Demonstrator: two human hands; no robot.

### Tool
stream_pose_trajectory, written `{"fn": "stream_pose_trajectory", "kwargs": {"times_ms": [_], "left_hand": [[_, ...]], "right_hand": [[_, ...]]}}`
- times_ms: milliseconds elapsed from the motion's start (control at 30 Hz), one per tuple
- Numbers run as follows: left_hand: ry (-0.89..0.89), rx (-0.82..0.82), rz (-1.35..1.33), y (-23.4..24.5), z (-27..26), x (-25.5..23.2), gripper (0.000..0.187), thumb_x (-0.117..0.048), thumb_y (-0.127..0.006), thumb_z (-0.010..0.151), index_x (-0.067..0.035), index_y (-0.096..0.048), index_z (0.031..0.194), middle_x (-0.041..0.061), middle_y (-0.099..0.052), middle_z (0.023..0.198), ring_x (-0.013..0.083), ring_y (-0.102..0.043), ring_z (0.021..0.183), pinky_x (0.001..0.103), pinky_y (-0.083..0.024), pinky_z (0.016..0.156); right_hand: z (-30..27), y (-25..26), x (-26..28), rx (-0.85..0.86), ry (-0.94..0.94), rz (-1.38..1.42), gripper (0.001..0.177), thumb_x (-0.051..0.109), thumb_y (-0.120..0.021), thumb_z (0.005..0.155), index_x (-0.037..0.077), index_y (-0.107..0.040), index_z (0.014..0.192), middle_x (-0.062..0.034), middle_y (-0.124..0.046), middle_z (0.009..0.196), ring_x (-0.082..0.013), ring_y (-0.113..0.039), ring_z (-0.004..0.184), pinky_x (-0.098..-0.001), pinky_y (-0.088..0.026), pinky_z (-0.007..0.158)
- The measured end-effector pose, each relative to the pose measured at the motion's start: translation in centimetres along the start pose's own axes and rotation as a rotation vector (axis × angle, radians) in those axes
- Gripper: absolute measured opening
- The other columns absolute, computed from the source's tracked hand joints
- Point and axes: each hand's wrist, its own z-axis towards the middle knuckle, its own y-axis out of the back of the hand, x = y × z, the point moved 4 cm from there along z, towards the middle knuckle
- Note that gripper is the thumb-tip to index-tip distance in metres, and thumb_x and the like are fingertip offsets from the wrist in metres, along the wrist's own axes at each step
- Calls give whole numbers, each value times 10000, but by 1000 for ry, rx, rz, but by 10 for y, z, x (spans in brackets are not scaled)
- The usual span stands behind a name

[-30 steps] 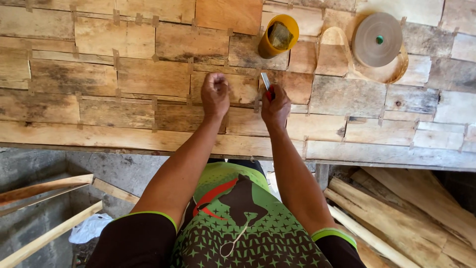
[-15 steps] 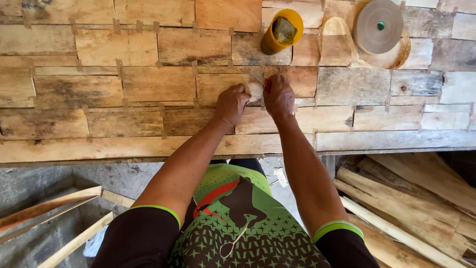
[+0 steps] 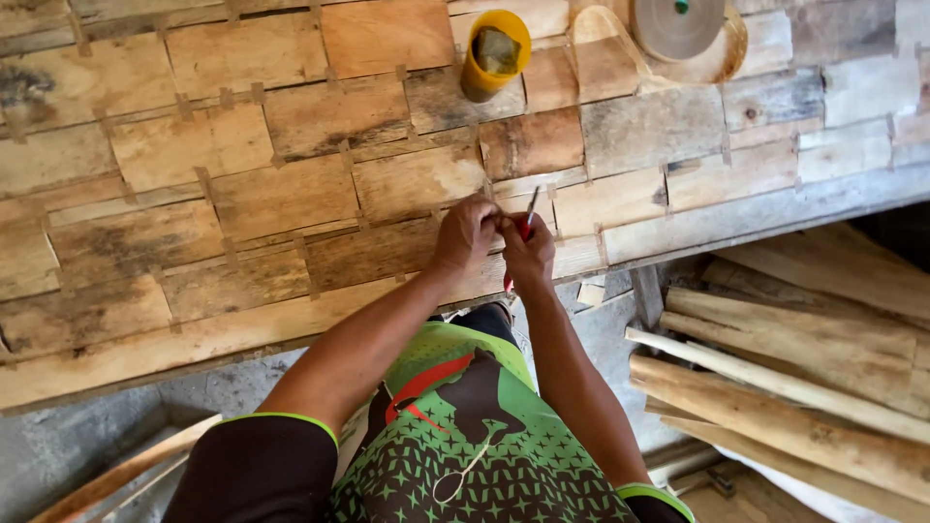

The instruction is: The person is trimming and fitting small pieces of wood veneer onto a larger wooden surface using a utility knife and tape.

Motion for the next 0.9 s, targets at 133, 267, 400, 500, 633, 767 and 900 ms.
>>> {"fn": "stream_pose_trajectory", "kwargs": {"times_ms": [133, 267, 400, 500, 633, 767, 900], "left_hand": [[31, 29, -67, -34, -27, -13, 193, -14, -630, 894, -34, -773, 1022, 119, -723, 1021, 262, -719, 873, 379, -600, 821], [-202, 263, 311, -55, -50, -52, 310, -21, -559, 978, -56, -686, 1259, 156, -648, 961, 261, -666, 797, 366, -596, 742], [-366, 523, 494, -84, -61, -43, 502, 30, -525, 956, -80, -564, 1444, 167, -605, 928, 262, -633, 791, 374, -601, 696], [-360, 327, 416, -81, -35, -14, 456, -11, -555, 1025, -62, -541, 1478, 135, -641, 989, 243, -655, 909, 341, -617, 877], [-521, 58, 663, -34, 13, -2, 673, -225, -661, 1004, 6, -355, 1557, 246, -472, 1505, 354, -468, 1410, 432, -380, 1226], [-340, 201, 905, -2, 38, -4, 975, -584, -542, 957, 73, -230, 1606, 287, -152, 1669, 412, -156, 1561, 470, -121, 1290], [-334, 269, 944, -4, 35, 15, 996, -682, -428, 974, 75, -234, 1592, 283, -112, 1680, 412, -113, 1567, 473, -76, 1279]], "right_hand": [[-24, 25, -13, -164, -167, 114, 139, 172, -724, 966, 45, -719, 1021, -39, -732, 811, -80, -571, 599, -248, -455, 522], [-48, 65, -48, -321, -227, 262, 163, 177, -740, 954, 42, -716, 1041, -35, -733, 811, -90, -578, 592, -236, -467, 517], [-72, 113, -77, -492, -268, 388, 170, 148, -767, 935, 69, -709, 1074, -51, -721, 864, -100, -631, 654, -230, -505, 544], [-89, 153, -84, -701, -405, 277, 245, 123, -785, 904, 119, -704, 1135, -56, -720, 931, -99, -636, 709, -217, -484, 533], [-109, 208, -128, -791, -447, 233, 220, 119, -781, 890, 89, -712, 1097, -24, -735, 939, -77, -694, 744, -212, -499, 520], [-130, 241, -143, -928, -508, 193, 134, 188, -721, 989, 80, -720, 1068, -40, -721, 927, -83, -610, 669, -212, -443, 476], [-143, 269, -162, -1036, -623, 123, 112, 145, -739, 956, 137, -749, 1067, -51, -688, 892, -82, -542, 591, -209, -425, 455]]}}
